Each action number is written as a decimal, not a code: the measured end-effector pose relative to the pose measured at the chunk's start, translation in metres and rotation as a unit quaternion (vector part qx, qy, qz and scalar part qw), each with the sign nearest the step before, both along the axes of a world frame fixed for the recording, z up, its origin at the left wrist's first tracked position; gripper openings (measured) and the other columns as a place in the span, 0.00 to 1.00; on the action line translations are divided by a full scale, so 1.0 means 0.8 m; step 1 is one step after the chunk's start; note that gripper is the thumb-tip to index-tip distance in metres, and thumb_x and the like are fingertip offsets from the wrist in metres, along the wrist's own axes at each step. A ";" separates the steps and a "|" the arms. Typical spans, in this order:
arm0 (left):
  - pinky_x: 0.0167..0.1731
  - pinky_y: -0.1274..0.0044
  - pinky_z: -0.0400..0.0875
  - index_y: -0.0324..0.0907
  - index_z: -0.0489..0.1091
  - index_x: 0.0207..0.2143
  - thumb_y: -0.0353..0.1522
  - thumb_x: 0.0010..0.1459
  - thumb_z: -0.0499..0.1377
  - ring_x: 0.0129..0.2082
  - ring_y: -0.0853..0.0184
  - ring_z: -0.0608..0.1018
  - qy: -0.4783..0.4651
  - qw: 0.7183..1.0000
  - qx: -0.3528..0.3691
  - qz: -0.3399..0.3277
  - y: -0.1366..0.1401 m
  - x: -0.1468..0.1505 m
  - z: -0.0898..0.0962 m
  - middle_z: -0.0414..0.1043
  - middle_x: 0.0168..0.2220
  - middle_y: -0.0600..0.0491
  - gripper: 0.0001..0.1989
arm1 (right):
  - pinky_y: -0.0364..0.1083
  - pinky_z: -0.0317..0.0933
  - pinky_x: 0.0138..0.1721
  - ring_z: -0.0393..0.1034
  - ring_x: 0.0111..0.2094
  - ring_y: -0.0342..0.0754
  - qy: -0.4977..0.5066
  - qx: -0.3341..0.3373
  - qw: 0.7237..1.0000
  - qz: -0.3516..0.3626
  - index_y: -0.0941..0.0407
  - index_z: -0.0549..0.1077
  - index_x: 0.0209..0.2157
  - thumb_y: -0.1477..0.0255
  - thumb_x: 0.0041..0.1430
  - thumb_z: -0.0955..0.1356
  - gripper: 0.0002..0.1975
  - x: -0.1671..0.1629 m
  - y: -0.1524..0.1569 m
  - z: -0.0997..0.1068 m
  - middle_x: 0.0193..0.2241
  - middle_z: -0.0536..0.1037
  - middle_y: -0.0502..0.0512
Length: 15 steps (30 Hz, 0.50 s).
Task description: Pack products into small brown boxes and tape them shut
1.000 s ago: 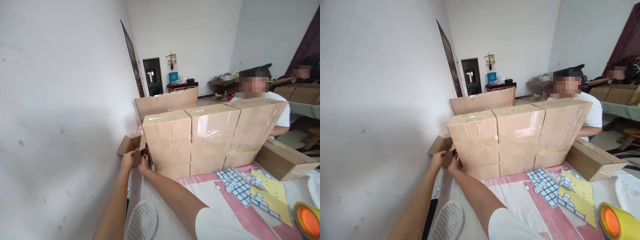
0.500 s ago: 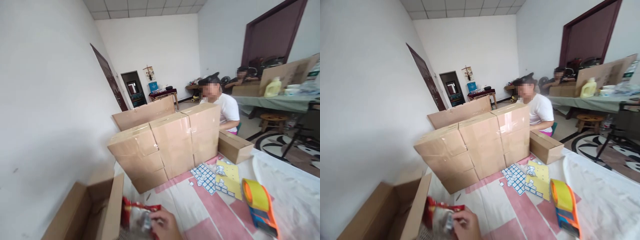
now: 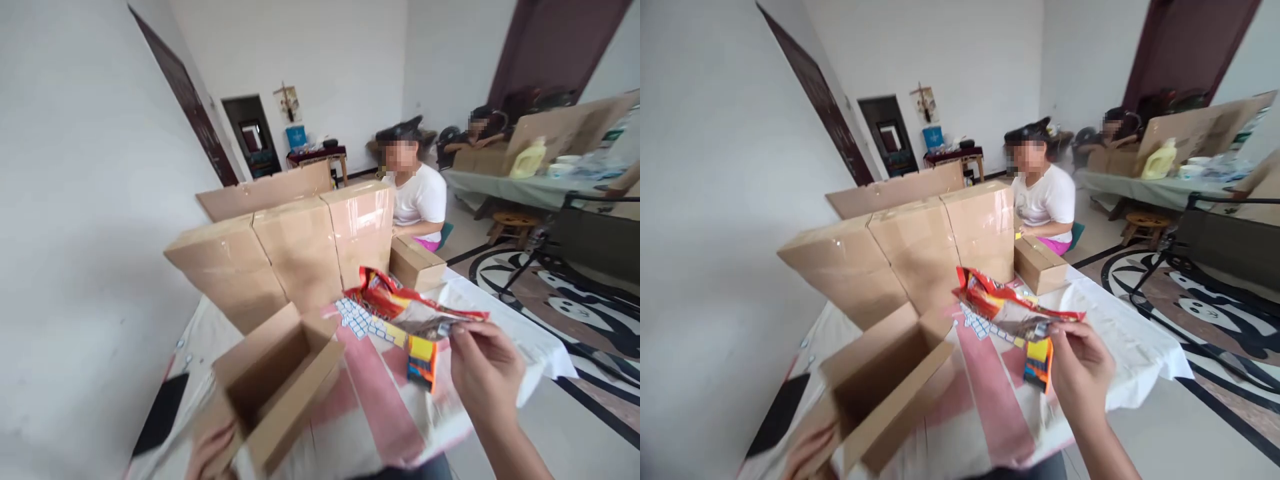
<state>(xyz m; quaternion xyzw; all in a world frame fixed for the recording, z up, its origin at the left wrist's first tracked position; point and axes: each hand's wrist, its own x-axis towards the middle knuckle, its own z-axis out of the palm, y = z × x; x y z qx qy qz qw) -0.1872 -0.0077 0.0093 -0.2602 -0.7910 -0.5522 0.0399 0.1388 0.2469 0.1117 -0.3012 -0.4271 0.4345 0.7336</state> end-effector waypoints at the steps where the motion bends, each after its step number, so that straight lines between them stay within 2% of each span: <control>1: 0.41 0.68 0.77 0.39 0.75 0.32 0.48 0.59 0.62 0.38 0.64 0.80 -0.003 0.997 0.070 -0.015 0.002 0.015 -0.010 0.78 0.35 0.51 0.20 | 0.43 0.68 0.33 0.73 0.31 0.44 0.007 0.018 1.000 0.014 0.54 0.79 0.30 0.69 0.50 0.79 0.08 -0.001 0.000 0.009 0.28 0.78 0.51; 3: 0.41 0.69 0.77 0.43 0.75 0.26 0.45 0.51 0.68 0.37 0.63 0.80 -0.012 0.976 0.207 -0.072 0.019 0.035 -0.027 0.79 0.34 0.52 0.15 | 0.43 0.67 0.34 0.72 0.31 0.44 -0.024 0.042 0.996 0.075 0.54 0.79 0.31 0.71 0.52 0.78 0.06 -0.010 0.000 0.023 0.28 0.78 0.50; 4: 0.41 0.70 0.76 0.44 0.75 0.25 0.43 0.48 0.70 0.37 0.63 0.80 -0.028 0.964 0.245 -0.101 0.032 0.041 -0.034 0.79 0.34 0.52 0.13 | 0.42 0.67 0.33 0.72 0.30 0.43 -0.057 0.050 0.991 0.115 0.54 0.79 0.31 0.72 0.53 0.77 0.05 -0.018 0.001 0.027 0.28 0.78 0.50; 6: 0.40 0.68 0.76 0.45 0.76 0.25 0.42 0.48 0.70 0.37 0.61 0.80 -0.069 0.956 0.247 -0.140 0.055 0.044 -0.048 0.79 0.35 0.51 0.12 | 0.42 0.66 0.32 0.71 0.29 0.43 -0.135 0.061 0.967 0.207 0.54 0.80 0.31 0.72 0.56 0.76 0.02 -0.037 0.005 0.030 0.28 0.78 0.50; 8: 0.39 0.68 0.76 0.43 0.75 0.24 0.42 0.48 0.70 0.37 0.61 0.80 -0.096 0.950 0.244 -0.171 0.069 0.043 -0.057 0.78 0.35 0.49 0.12 | 0.42 0.65 0.32 0.71 0.29 0.43 -0.202 0.075 0.931 0.295 0.54 0.80 0.31 0.72 0.58 0.74 0.02 -0.062 0.011 0.026 0.28 0.78 0.50; 10: 0.38 0.68 0.75 0.42 0.74 0.23 0.42 0.47 0.70 0.36 0.61 0.80 -0.113 0.944 0.239 -0.198 0.071 0.042 -0.062 0.78 0.36 0.48 0.14 | 0.42 0.65 0.32 0.71 0.30 0.43 -0.267 0.082 0.882 0.380 0.54 0.79 0.31 0.72 0.60 0.72 0.03 -0.086 0.017 0.018 0.29 0.78 0.50; 12: 0.38 0.69 0.75 0.42 0.73 0.23 0.42 0.47 0.71 0.37 0.61 0.79 -0.117 0.942 0.235 -0.208 0.064 0.041 -0.065 0.77 0.37 0.48 0.15 | 0.43 0.66 0.32 0.73 0.30 0.45 -0.356 0.079 0.810 0.459 0.54 0.79 0.32 0.73 0.61 0.69 0.05 -0.102 0.019 0.009 0.30 0.79 0.51; 14: 0.39 0.69 0.74 0.42 0.72 0.23 0.42 0.49 0.70 0.38 0.62 0.79 -0.110 0.944 0.233 -0.204 0.055 0.039 -0.066 0.77 0.37 0.48 0.15 | 0.45 0.69 0.35 0.76 0.34 0.48 -0.456 0.095 0.735 0.493 0.53 0.80 0.33 0.75 0.60 0.68 0.08 -0.107 0.017 -0.001 0.36 0.80 0.53; 15: 0.40 0.69 0.74 0.42 0.73 0.23 0.41 0.50 0.69 0.39 0.61 0.79 -0.105 0.946 0.230 -0.202 0.050 0.039 -0.065 0.77 0.38 0.48 0.14 | 0.47 0.70 0.38 0.77 0.39 0.51 -0.496 0.113 0.707 0.491 0.52 0.81 0.35 0.75 0.60 0.68 0.08 -0.105 0.015 -0.005 0.42 0.81 0.55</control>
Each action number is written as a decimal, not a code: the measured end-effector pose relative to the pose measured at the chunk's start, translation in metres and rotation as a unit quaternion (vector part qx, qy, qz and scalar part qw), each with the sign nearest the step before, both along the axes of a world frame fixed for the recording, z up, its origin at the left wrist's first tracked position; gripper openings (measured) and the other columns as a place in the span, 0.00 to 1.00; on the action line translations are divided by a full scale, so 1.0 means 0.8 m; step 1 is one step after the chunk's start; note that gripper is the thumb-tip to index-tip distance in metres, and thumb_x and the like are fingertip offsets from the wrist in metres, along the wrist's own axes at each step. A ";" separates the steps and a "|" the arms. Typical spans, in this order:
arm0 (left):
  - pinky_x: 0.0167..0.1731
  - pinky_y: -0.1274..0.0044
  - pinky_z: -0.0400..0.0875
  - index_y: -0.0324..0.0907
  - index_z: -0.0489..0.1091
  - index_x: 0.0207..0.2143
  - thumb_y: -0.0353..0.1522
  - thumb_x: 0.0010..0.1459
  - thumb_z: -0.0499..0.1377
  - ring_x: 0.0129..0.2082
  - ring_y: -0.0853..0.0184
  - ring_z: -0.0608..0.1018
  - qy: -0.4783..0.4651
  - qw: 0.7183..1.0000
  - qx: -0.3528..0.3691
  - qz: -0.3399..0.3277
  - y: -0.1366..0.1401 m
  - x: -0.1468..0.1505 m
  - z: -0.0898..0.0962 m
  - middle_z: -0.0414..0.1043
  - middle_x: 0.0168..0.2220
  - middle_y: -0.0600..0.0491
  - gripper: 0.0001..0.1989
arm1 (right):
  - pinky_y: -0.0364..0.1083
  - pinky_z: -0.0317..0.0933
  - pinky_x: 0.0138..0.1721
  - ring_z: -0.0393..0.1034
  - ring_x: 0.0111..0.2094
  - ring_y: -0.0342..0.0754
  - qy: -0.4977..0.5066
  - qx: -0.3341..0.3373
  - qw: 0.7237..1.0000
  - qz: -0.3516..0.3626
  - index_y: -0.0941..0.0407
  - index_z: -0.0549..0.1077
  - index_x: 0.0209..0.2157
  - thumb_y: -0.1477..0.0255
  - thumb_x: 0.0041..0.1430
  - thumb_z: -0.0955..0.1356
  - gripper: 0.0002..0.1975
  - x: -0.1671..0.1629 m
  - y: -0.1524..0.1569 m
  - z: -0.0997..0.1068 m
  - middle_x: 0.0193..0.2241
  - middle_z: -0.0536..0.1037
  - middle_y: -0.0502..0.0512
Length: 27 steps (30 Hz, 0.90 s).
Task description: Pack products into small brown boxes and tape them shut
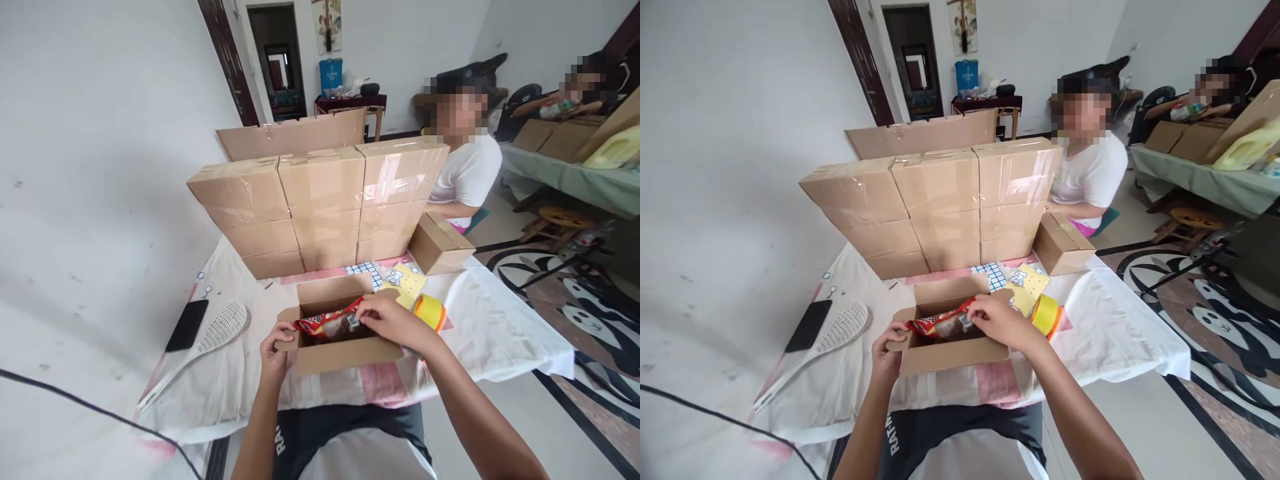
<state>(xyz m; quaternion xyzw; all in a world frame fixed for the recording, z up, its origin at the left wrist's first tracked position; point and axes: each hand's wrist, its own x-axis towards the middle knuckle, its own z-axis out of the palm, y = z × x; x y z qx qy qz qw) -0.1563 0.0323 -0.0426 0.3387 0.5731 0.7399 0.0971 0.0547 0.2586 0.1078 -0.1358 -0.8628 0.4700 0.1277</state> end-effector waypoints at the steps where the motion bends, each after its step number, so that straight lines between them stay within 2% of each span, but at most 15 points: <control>1: 0.42 0.68 0.74 0.42 0.73 0.23 0.41 0.50 0.69 0.41 0.61 0.79 0.007 1.000 -0.005 0.003 -0.004 0.000 0.001 0.77 0.39 0.48 0.13 | 0.50 0.71 0.43 0.77 0.45 0.54 -0.017 0.034 0.999 0.009 0.51 0.82 0.37 0.74 0.60 0.68 0.09 0.005 -0.003 -0.004 0.49 0.79 0.56; 3: 0.47 0.64 0.74 0.42 0.74 0.24 0.40 0.50 0.69 0.46 0.57 0.79 0.020 1.000 -0.016 0.002 -0.012 0.002 0.005 0.78 0.45 0.46 0.12 | 0.54 0.69 0.52 0.73 0.54 0.57 0.000 0.079 0.997 -0.008 0.49 0.82 0.42 0.72 0.62 0.68 0.11 0.021 -0.009 -0.013 0.60 0.72 0.56; 4: 0.50 0.63 0.73 0.43 0.75 0.25 0.39 0.50 0.70 0.51 0.55 0.78 0.027 0.999 -0.024 0.003 -0.015 0.004 0.007 0.77 0.50 0.45 0.11 | 0.56 0.67 0.55 0.71 0.56 0.57 0.030 0.089 0.995 -0.042 0.48 0.81 0.45 0.71 0.63 0.68 0.12 0.032 -0.010 -0.020 0.62 0.70 0.56; 5: 0.53 0.62 0.71 0.43 0.76 0.26 0.38 0.49 0.70 0.55 0.53 0.76 0.035 0.999 -0.034 0.007 -0.018 0.006 0.010 0.74 0.55 0.45 0.09 | 0.57 0.65 0.58 0.70 0.57 0.57 0.067 0.095 0.989 -0.096 0.49 0.80 0.47 0.69 0.64 0.68 0.12 0.042 -0.010 -0.028 0.61 0.70 0.58; 7: 0.55 0.62 0.71 0.45 0.77 0.33 0.36 0.49 0.70 0.62 0.51 0.71 0.041 0.997 -0.056 0.023 -0.021 0.013 0.014 0.66 0.64 0.45 0.09 | 0.59 0.62 0.61 0.69 0.57 0.57 0.136 0.089 0.957 -0.242 0.51 0.77 0.50 0.65 0.65 0.68 0.14 0.063 -0.005 -0.050 0.57 0.73 0.61; 9: 0.54 0.65 0.74 0.48 0.76 0.46 0.35 0.51 0.70 0.64 0.51 0.69 0.025 0.997 -0.055 0.043 -0.023 0.019 0.015 0.59 0.69 0.46 0.18 | 0.60 0.65 0.58 0.71 0.56 0.57 0.161 0.018 0.926 -0.340 0.52 0.73 0.54 0.61 0.65 0.69 0.19 0.082 0.002 -0.077 0.55 0.75 0.63; 10: 0.54 0.66 0.74 0.50 0.72 0.52 0.34 0.51 0.70 0.64 0.52 0.70 0.010 0.998 -0.045 0.046 -0.024 0.021 0.014 0.57 0.70 0.45 0.24 | 0.59 0.67 0.57 0.73 0.54 0.57 0.161 -0.041 0.921 -0.351 0.52 0.70 0.57 0.59 0.65 0.68 0.22 0.089 0.004 -0.090 0.55 0.75 0.63; 12: 0.54 0.65 0.75 0.51 0.67 0.59 0.35 0.53 0.69 0.62 0.54 0.72 -0.020 0.998 -0.028 0.047 -0.025 0.023 0.010 0.60 0.69 0.44 0.31 | 0.59 0.67 0.57 0.74 0.54 0.56 0.167 -0.151 0.922 -0.316 0.51 0.65 0.62 0.57 0.68 0.65 0.25 0.098 0.003 -0.110 0.57 0.75 0.64; 13: 0.55 0.65 0.75 0.50 0.66 0.60 0.35 0.54 0.68 0.60 0.55 0.74 -0.024 0.998 -0.038 0.043 -0.026 0.022 0.009 0.64 0.66 0.44 0.31 | 0.59 0.66 0.59 0.73 0.56 0.56 0.170 -0.178 0.926 -0.285 0.50 0.64 0.63 0.57 0.69 0.64 0.25 0.099 0.000 -0.115 0.58 0.75 0.63; 15: 0.58 0.63 0.74 0.47 0.71 0.58 0.35 0.58 0.65 0.59 0.55 0.76 0.012 0.996 -0.093 0.014 -0.028 0.019 0.009 0.72 0.61 0.44 0.24 | 0.61 0.59 0.64 0.66 0.63 0.57 0.160 -0.159 0.950 -0.214 0.49 0.68 0.63 0.57 0.70 0.62 0.24 0.094 -0.009 -0.116 0.61 0.73 0.61; 17: 0.61 0.60 0.70 0.47 0.75 0.54 0.33 0.62 0.61 0.62 0.55 0.73 0.098 0.983 -0.152 -0.042 -0.031 0.013 0.015 0.73 0.60 0.44 0.18 | 0.62 0.51 0.68 0.57 0.68 0.57 0.128 -0.091 0.976 -0.148 0.49 0.73 0.60 0.59 0.71 0.62 0.21 0.085 -0.017 -0.109 0.60 0.74 0.59; 19: 0.63 0.56 0.66 0.48 0.74 0.56 0.31 0.64 0.56 0.66 0.53 0.68 0.202 0.953 -0.197 -0.110 -0.033 0.006 0.027 0.70 0.63 0.45 0.19 | 0.62 0.48 0.69 0.52 0.70 0.57 0.100 -0.036 0.988 -0.113 0.49 0.75 0.58 0.61 0.71 0.61 0.20 0.076 -0.021 -0.101 0.58 0.75 0.58; 22: 0.65 0.53 0.61 0.51 0.65 0.64 0.30 0.65 0.50 0.70 0.54 0.60 0.314 0.897 -0.250 -0.184 -0.039 -0.006 0.039 0.64 0.66 0.47 0.26 | 0.61 0.48 0.69 0.50 0.71 0.56 0.078 -0.018 0.991 -0.108 0.48 0.74 0.58 0.65 0.71 0.60 0.20 0.071 -0.019 -0.096 0.58 0.74 0.58; 24: 0.65 0.54 0.61 0.52 0.60 0.67 0.31 0.64 0.51 0.71 0.52 0.57 0.359 0.869 -0.267 -0.210 -0.043 -0.017 0.032 0.62 0.68 0.47 0.29 | 0.61 0.46 0.69 0.47 0.72 0.56 0.066 -0.030 0.993 -0.098 0.47 0.73 0.59 0.68 0.71 0.59 0.21 0.075 -0.015 -0.096 0.61 0.71 0.57; 27: 0.62 0.55 0.67 0.53 0.62 0.66 0.36 0.61 0.56 0.68 0.50 0.63 0.405 0.858 -0.234 -0.211 -0.038 -0.041 -0.008 0.66 0.65 0.46 0.30 | 0.62 0.44 0.69 0.42 0.73 0.57 0.057 -0.067 0.994 -0.065 0.47 0.70 0.62 0.74 0.64 0.62 0.26 0.086 -0.008 -0.092 0.66 0.65 0.56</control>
